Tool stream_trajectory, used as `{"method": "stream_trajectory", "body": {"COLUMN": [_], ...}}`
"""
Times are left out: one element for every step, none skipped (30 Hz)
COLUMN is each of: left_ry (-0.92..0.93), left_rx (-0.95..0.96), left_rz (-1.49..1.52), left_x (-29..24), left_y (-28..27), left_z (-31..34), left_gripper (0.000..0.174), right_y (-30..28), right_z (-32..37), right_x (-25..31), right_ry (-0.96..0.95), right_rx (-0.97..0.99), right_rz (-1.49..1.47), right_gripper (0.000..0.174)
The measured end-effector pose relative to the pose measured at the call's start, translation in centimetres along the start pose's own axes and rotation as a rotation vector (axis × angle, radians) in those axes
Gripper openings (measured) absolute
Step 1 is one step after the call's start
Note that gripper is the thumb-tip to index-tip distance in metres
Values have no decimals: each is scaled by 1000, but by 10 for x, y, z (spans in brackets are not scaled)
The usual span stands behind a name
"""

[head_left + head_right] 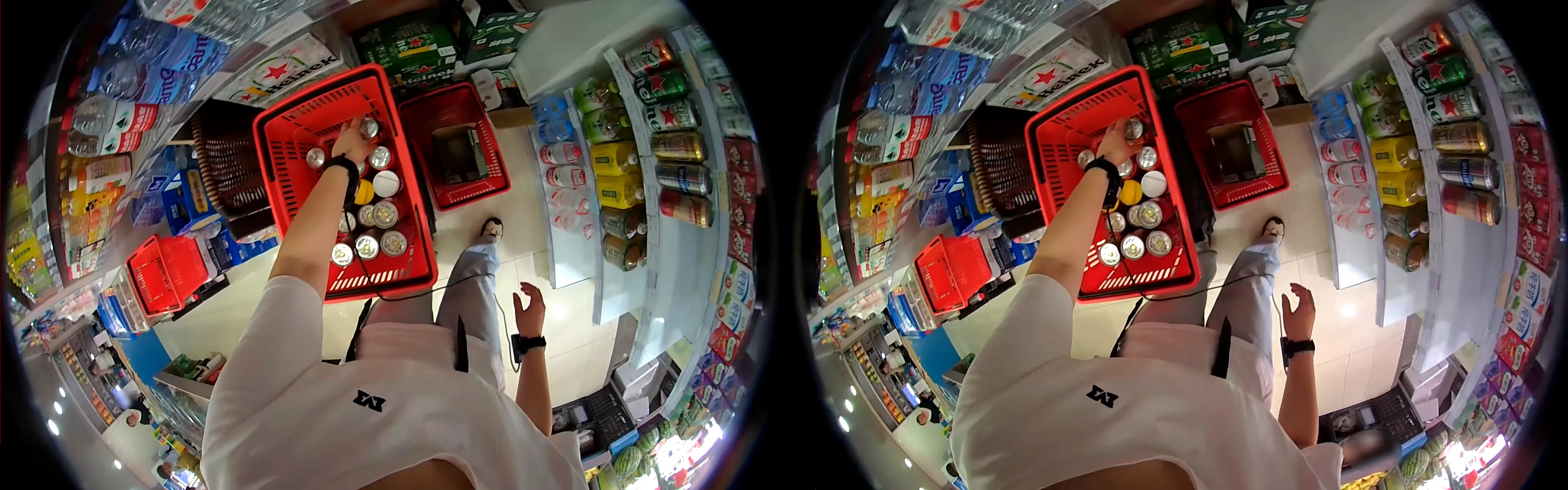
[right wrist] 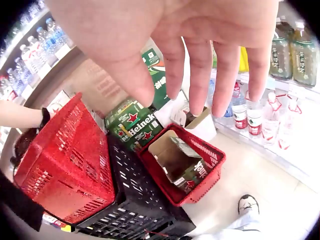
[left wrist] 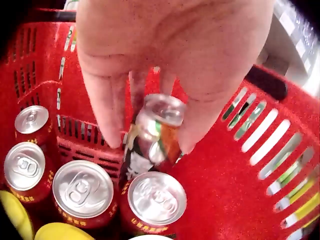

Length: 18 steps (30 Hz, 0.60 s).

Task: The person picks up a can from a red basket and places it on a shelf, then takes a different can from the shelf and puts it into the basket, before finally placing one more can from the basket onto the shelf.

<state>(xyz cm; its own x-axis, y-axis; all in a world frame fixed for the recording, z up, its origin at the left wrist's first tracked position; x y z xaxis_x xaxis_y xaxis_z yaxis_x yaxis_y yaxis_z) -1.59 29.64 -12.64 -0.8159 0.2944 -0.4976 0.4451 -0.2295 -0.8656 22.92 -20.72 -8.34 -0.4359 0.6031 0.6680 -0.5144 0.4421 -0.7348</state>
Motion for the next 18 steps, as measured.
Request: {"method": "stream_trajectory", "body": {"left_ry": [21,-34,-44,-55,-104,-83,-3,-69,-24,-41,-62,-93,8,31,67,90,96,100], "left_rx": [-53,-42,-61,-76,-48,-7,-109,-37,-58,-47,-28,-72,-159,-241,-285,-333,-341,-351], "left_rz": [1,-21,-44,-66,-80,-65,-158,-159,-135,84,170,385,316,111,179,240,294,344], "left_x": [5,5,6,8,2,2,16,23,38,45,23,-18,1,-25,-33,-34,-37,-47], "left_y": [9,12,15,19,11,8,14,18,28,32,14,-12,-16,-48,-63,-77,-92,-112], "left_z": [-3,-5,-9,-9,-6,-8,-11,-13,-14,-12,-2,12,13,26,32,38,45,52], "left_gripper": [83,79,77,75,71,68,67,69,66,60,54,60,55,53,54,55,56,58], "right_y": [-3,-7,-10,-11,-12,-15,-17,-15,-18,-18,-20,-24,-26,-27,-26,-22,-21,-20], "right_z": [2,4,6,9,12,15,15,20,19,18,14,9,5,1,-3,-10,-17,-22], "right_x": [-4,-10,-15,-21,-23,-25,-25,-35,-30,-29,-22,-9,-3,4,9,14,24,34], "right_ry": [15,29,46,69,92,120,119,98,125,175,157,129,98,82,78,66,32,-3], "right_rx": [-7,-16,-20,-23,-33,-60,-50,-85,-69,-67,-56,-51,-52,-54,-46,-26,-22,-16], "right_rz": [7,14,16,23,-11,-38,12,-1,26,21,37,30,61,58,67,72,64,53], "right_gripper": [30,29,30,30,30,30,28,29,30,30,29,30,30,29,28,27,28,28]}}
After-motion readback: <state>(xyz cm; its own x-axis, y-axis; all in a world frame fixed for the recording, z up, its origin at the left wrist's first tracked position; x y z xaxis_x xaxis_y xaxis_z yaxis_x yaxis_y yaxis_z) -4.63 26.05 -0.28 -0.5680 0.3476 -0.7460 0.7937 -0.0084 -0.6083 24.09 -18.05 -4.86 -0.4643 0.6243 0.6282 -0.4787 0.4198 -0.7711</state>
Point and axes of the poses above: each hand's wrist, its own z-axis away from the middle knuckle, its own y-axis out of the palm, x = y × z, the point moved 7 cm from there along -z, towards the middle knuckle, and after that the axes turned 14 degrees about -x, right-handed, at the moved point
